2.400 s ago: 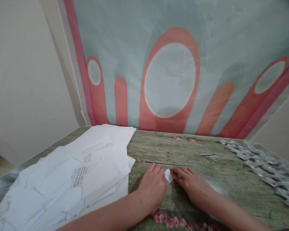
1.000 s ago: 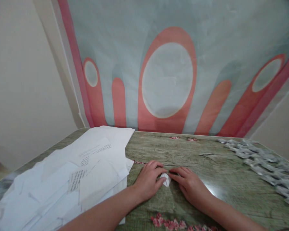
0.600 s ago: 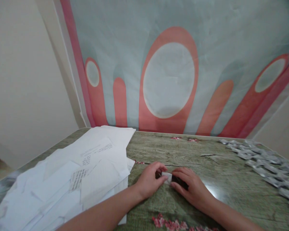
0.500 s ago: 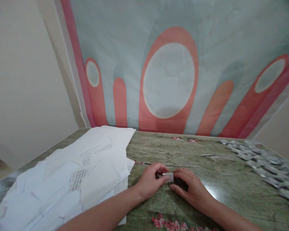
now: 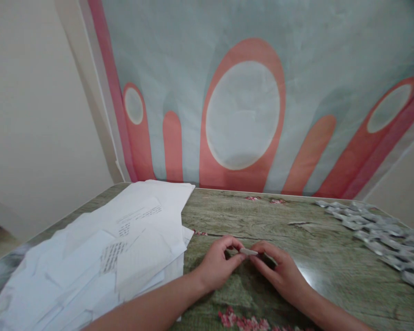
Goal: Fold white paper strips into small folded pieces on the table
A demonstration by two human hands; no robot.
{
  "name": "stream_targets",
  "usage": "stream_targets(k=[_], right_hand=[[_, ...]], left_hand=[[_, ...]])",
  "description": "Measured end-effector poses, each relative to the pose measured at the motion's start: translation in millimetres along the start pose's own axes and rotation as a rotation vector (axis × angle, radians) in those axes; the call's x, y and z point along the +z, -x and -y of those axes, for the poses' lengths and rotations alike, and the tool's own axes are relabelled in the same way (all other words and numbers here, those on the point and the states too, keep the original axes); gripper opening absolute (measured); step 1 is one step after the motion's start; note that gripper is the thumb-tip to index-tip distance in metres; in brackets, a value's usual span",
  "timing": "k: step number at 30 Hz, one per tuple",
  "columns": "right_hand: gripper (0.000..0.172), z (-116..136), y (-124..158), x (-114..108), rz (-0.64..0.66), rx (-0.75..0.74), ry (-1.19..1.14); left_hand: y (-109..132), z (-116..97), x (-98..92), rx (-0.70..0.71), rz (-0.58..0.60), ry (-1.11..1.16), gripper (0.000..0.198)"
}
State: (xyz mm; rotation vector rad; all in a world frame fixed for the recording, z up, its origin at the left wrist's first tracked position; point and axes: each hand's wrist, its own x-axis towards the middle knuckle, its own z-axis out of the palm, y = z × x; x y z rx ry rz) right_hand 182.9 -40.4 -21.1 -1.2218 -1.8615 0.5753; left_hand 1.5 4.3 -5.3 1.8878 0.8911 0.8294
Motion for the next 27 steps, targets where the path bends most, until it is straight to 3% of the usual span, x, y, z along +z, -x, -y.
stream_targets(k=[8,12,20,27], right_hand=[[0.013,-7.1,1.5,-1.4,-0.056,-0.381,0.424],[0.012,-8.0,0.1,-3.5,-0.028,-0.455,0.563],[0.016,-12.3,0.1,-0.4,0.082,-0.443,0.613],[0.013,-17.0,0.6,-0.3,0.124,-0.242,0.485]], left_hand=[[2.5,-0.2,-2.8,0.161,-0.063,-0.290,0.019],[3.4,-0.7,-6.8,0.223,-0.049,-0.474,0.011],[2.2,-0.1,-11.5,0.293,0.082,-0.677,0.006],[1.5,1.4,-12.4,0.274,0.156,-0.680,0.005]])
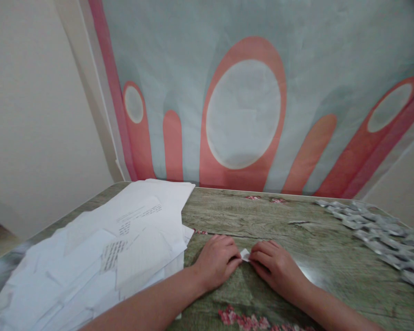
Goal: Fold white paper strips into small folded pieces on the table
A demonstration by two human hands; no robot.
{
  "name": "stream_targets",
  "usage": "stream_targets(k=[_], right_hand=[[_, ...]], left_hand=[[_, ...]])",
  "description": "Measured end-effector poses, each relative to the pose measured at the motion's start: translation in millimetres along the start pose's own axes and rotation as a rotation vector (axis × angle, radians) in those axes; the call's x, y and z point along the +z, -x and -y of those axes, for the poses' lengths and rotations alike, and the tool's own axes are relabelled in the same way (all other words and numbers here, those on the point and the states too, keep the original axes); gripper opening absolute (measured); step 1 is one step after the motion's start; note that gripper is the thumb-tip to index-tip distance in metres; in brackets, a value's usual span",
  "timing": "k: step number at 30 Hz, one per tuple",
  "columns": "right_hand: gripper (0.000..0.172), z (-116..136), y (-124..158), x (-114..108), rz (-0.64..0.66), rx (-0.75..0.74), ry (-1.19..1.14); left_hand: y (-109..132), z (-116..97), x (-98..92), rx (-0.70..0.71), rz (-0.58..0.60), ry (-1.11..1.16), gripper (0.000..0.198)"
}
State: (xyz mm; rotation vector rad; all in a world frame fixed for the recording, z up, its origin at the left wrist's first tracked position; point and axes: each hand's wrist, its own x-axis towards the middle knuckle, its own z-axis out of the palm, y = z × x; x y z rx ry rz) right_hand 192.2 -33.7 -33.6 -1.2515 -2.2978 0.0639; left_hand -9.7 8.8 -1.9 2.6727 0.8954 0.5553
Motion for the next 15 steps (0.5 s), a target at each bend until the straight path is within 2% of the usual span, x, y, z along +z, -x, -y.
stream_targets(k=[6,11,15], right_hand=[[0.013,-3.9,-5.2,-7.7,0.087,0.178,-0.295],[0.017,-5.4,-11.4,-16.9,0.140,0.236,-0.475],[0.018,-8.5,-12.7,-16.4,0.144,0.278,-0.553]], left_hand=[[0.2,-0.1,0.5,-0.050,-0.008,0.040,0.011],[-2.7,5.3,7.0,-0.140,-0.052,0.157,0.010],[-5.6,9.1,10.2,-0.230,-0.073,0.208,0.009]])
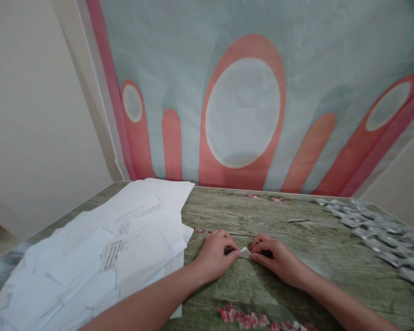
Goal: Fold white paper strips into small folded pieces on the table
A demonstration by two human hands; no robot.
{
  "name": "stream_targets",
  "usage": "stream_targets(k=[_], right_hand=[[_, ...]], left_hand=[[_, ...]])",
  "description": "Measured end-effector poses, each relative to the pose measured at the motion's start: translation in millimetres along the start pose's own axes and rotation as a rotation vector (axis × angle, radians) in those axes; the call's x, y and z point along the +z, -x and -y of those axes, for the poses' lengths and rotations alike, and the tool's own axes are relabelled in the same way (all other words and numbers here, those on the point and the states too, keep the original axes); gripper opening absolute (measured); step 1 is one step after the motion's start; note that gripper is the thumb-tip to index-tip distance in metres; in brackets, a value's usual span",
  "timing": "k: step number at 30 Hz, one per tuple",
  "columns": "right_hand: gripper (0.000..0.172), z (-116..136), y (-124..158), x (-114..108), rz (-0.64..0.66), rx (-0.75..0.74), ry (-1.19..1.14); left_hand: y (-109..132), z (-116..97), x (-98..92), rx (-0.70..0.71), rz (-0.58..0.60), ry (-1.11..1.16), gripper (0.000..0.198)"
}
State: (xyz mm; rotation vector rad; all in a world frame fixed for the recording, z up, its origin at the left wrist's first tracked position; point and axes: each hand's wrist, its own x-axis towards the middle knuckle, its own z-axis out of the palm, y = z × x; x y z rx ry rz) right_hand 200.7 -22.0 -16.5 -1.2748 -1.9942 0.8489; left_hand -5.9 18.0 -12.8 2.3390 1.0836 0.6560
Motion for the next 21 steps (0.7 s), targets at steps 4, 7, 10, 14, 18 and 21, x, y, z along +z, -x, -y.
stream_targets(k=[4,7,10,14,18,21], right_hand=[[0.020,-3.8,-0.1,0.2,-0.007,-0.016,-0.032],[0.019,-4.6,-0.3,-0.8,0.002,-0.038,-0.035],[0.019,-3.3,-0.6,-1.9,0.003,-0.044,-0.034],[0.020,-0.9,-0.8,-1.0,-0.014,-0.042,-0.023],[0.019,-1.3,-1.4,2.4,-0.022,-0.042,0.017],[0.017,-3.7,-2.1,4.6,-0.040,-0.055,0.057]], left_hand=[[-0.8,-1.3,0.1,-0.035,-0.015,0.005,0.007],[-0.5,-2.9,-0.4,-0.040,-0.015,-0.002,0.006],[-0.2,-3.1,-0.7,-0.031,-0.012,-0.005,0.005],[0.4,-3.1,-1.1,-0.030,-0.016,-0.020,0.005],[0.7,-4.5,-1.1,-0.032,-0.018,-0.046,0.005],[0.3,-5.7,0.0,-0.034,-0.033,-0.066,0.009]])
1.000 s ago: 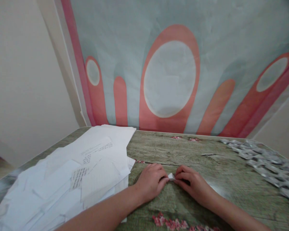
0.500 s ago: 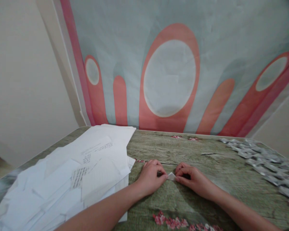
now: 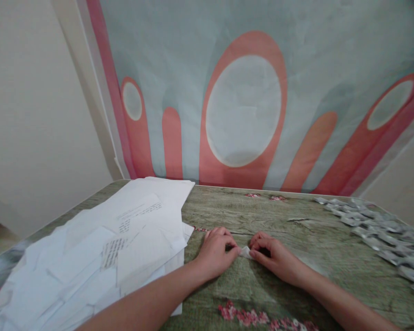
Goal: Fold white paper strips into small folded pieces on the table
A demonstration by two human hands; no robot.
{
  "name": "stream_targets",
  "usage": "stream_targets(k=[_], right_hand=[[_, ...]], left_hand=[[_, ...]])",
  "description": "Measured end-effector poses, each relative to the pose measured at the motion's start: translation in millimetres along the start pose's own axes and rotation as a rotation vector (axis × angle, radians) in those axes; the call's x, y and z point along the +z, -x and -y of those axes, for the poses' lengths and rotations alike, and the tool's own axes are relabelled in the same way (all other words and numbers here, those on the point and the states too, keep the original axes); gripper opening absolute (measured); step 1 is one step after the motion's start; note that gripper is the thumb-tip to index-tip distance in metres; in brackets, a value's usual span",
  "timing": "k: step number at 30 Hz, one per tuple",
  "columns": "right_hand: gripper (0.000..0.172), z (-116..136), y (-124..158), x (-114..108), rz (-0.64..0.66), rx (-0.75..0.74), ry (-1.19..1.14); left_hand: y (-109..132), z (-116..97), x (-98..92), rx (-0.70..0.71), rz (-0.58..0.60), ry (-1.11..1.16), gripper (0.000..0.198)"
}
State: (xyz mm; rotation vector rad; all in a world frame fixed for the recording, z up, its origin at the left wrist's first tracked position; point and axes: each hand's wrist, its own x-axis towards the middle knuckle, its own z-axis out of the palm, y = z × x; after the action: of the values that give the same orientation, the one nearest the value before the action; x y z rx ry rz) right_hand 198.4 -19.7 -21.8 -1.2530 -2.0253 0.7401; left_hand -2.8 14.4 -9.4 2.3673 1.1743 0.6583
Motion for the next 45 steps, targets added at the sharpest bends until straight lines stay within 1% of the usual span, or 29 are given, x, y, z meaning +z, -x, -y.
stream_targets(k=[6,17,26,34,38,45], right_hand=[[0.014,-3.0,-1.3,1.3,-0.012,-0.031,0.037],[0.012,-6.5,-1.3,3.0,-0.032,-0.028,0.063],[0.012,-7.1,0.4,5.8,-0.041,-0.006,0.081],[0.011,-8.0,0.0,6.9,-0.053,-0.024,0.110],[0.008,-7.8,0.1,8.4,-0.060,-0.024,0.140],[0.010,-3.4,4.1,10.9,-0.083,-0.037,0.211]], left_hand=[[-1.5,-1.3,3.2,-0.006,-0.019,-0.061,0.018],[-3.0,-6.8,2.8,-0.013,-0.007,-0.110,0.016],[-1.9,-5.2,4.4,-0.006,-0.018,-0.121,0.016],[-2.1,-5.1,3.5,0.005,0.006,-0.117,0.014],[-2.2,-3.9,6.0,0.027,-0.006,-0.124,0.014],[-0.4,-5.3,3.6,0.023,-0.005,-0.114,0.014]])
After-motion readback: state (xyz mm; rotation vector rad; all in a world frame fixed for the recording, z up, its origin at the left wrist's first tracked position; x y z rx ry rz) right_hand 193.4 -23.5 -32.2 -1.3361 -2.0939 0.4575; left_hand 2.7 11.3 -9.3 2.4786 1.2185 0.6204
